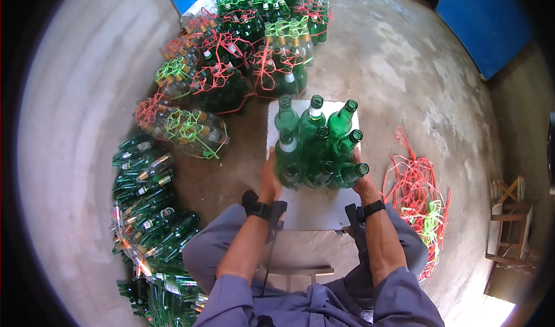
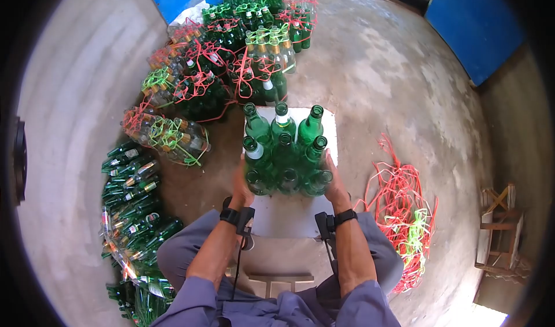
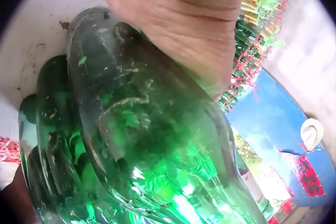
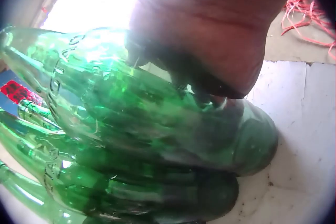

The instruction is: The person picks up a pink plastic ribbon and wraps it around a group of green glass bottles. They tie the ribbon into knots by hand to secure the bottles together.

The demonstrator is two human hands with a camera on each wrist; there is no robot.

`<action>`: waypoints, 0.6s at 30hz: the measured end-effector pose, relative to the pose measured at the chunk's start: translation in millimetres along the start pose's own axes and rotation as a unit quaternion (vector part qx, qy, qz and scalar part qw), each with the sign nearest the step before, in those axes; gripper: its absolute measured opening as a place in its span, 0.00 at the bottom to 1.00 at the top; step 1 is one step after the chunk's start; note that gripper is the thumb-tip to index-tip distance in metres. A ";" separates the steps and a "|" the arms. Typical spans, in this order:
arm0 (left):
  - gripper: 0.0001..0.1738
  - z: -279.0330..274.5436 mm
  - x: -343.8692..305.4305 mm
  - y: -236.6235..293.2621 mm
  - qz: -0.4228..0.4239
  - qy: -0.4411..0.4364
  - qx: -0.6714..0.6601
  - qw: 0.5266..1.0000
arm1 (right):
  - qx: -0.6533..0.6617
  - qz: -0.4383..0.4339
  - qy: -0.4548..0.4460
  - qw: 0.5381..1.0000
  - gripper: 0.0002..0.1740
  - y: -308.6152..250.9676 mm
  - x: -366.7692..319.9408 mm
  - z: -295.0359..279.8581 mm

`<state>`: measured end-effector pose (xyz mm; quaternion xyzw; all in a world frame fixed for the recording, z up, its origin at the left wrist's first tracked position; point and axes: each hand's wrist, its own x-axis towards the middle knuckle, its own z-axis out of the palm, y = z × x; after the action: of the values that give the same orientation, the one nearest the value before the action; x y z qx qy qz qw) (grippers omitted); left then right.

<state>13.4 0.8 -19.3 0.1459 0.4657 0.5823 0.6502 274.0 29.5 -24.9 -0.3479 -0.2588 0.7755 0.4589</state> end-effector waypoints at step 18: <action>0.43 -2.1 77.4 32.8 0.027 -0.152 0.036 0.987 | -0.072 0.002 0.036 0.997 0.42 -31.7 34.9 -1.7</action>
<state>-17.3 78.3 -30.0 0.2686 0.3778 0.5538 0.6917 280.4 74.9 -13.6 -0.4084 -0.2963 0.7426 0.4404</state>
